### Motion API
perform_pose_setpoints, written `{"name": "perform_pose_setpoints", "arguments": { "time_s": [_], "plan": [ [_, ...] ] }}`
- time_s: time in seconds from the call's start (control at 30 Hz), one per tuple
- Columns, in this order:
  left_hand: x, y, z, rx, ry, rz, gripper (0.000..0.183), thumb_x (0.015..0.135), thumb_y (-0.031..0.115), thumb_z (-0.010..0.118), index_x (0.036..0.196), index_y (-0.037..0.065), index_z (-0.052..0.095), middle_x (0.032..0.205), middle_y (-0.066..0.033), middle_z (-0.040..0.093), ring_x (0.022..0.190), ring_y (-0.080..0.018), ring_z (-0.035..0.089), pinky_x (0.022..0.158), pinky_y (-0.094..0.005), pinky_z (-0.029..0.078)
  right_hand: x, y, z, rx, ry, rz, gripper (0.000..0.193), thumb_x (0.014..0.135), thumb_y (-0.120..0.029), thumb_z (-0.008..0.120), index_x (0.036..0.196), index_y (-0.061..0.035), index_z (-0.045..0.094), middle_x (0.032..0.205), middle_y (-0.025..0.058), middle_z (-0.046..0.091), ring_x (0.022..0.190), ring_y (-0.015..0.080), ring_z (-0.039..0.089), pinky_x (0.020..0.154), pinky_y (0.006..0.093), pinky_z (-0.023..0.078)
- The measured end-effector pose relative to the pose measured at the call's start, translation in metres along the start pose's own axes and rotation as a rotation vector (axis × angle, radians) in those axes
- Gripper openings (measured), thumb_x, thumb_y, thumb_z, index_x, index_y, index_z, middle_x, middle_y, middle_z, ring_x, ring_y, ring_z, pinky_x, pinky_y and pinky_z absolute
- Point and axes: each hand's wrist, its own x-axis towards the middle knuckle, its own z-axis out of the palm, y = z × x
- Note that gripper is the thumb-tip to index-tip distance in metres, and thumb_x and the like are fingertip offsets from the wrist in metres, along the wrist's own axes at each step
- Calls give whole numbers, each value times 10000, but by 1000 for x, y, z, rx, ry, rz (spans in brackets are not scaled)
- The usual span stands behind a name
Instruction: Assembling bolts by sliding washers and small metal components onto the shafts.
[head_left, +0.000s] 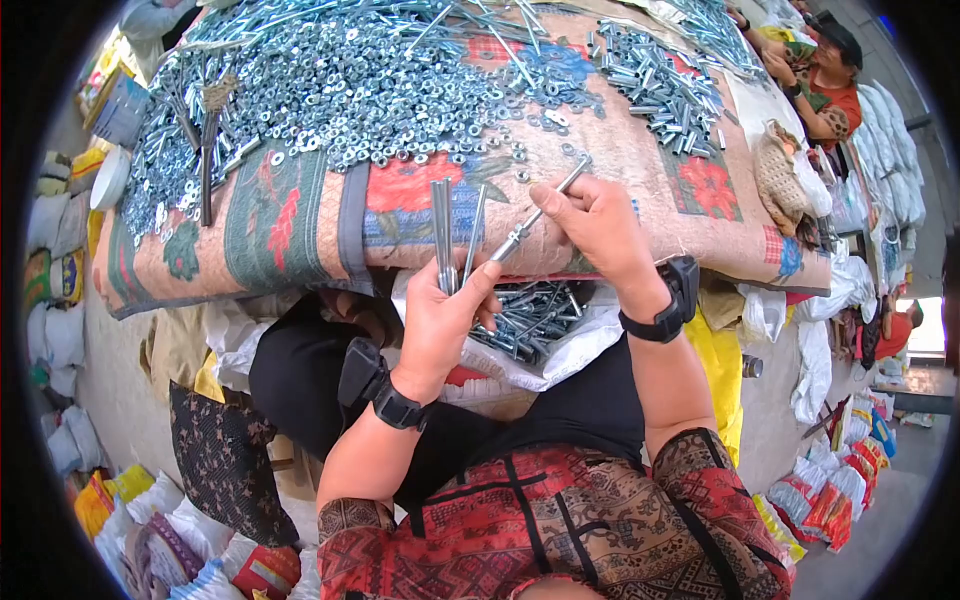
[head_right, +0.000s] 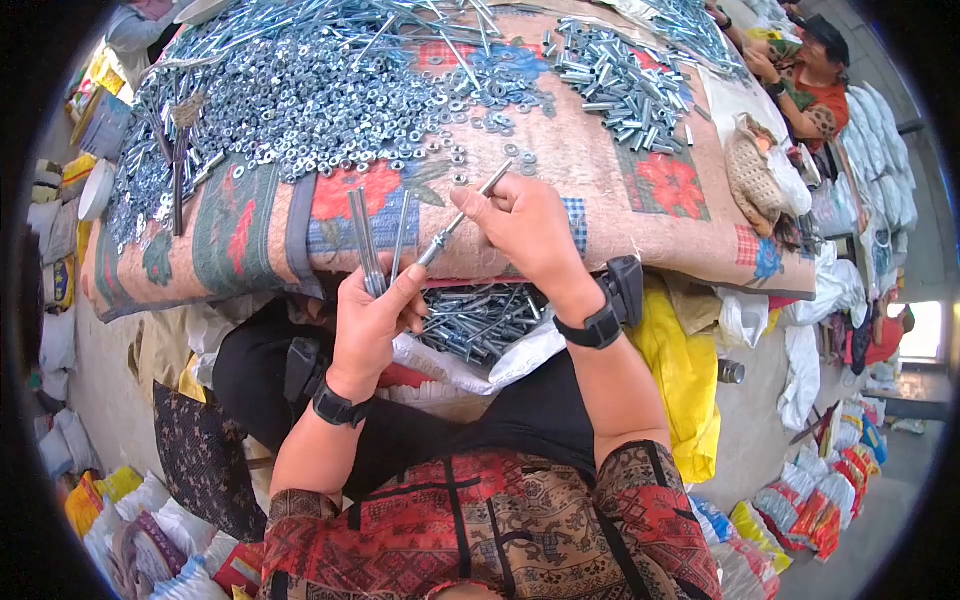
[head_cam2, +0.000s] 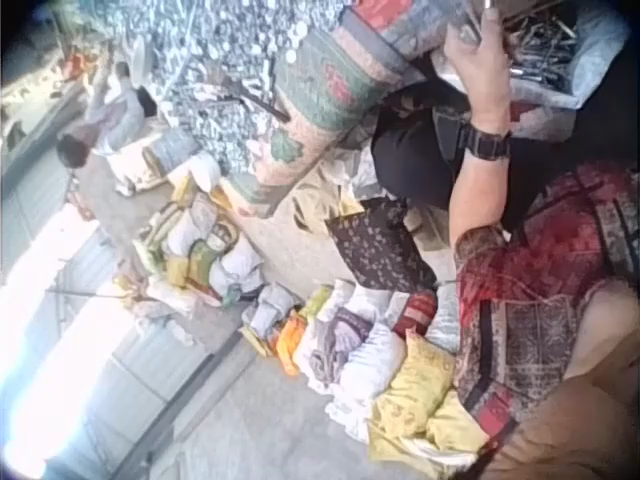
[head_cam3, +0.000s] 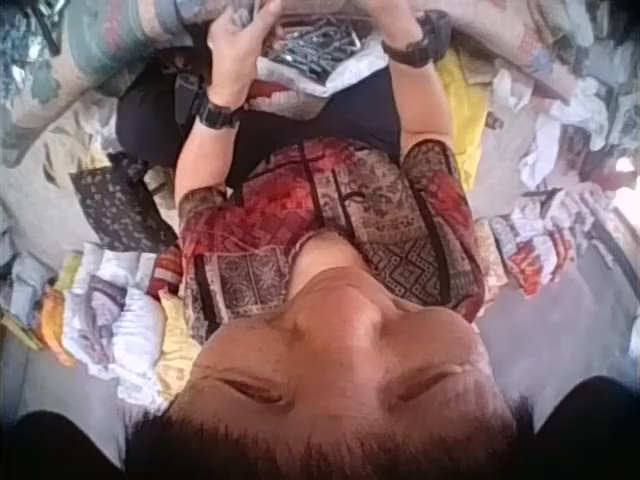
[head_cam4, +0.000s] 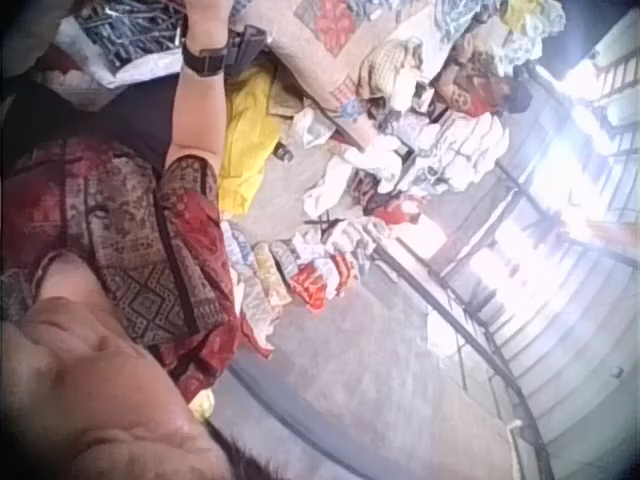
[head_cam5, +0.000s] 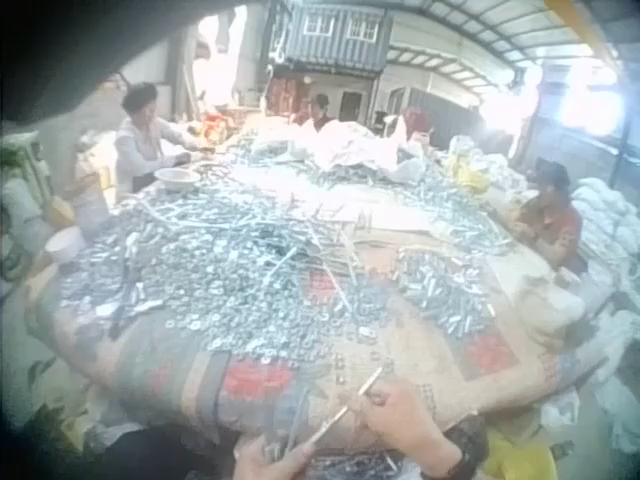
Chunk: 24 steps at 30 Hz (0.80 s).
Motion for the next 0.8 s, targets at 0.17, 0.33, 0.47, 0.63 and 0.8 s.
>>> {"name": "perform_pose_setpoints", "arguments": {
  "time_s": [0.17,0.33,0.47,0.63,0.8],
  "plan": [
    [0,4,-3,15,54,-34,164,882,145,657,941,8,589,643,-20,573,487,-80,526,433,-204,416,-13,-15,11,482,-33,-309,256,874,-184,663,1065,-13,655,666,-38,583,550,10,498,490,179,362],
    [-1,11,2,-25,1,-129,159,888,171,651,943,37,585,620,-5,569,450,-67,489,428,-180,370,-15,3,13,395,-51,-327,215,851,-192,691,947,-3,654,648,-47,574,548,7,474,482,188,367],
    [-2,-10,7,462,108,342,134,899,112,629,930,-14,592,631,-12,568,491,-65,509,430,-212,391,-15,-1,29,151,123,-236,223,814,-210,735,884,-14,657,645,-43,572,599,12,499,514,187,396],
    [-2,0,16,80,117,134,120,902,105,623,932,-8,595,621,-7,559,496,-56,503,432,-204,395,-14,0,10,660,-164,-428,276,813,-224,733,955,5,674,678,-26,599,631,26,519,563,211,437],
    [4,6,14,152,71,33,164,902,144,634,970,6,576,627,1,560,503,-59,514,440,-199,397,-6,5,-3,173,-171,-311,443,844,-234,687,1211,-12,574,1033,67,655,894,67,571,771,244,483]
  ]
}}
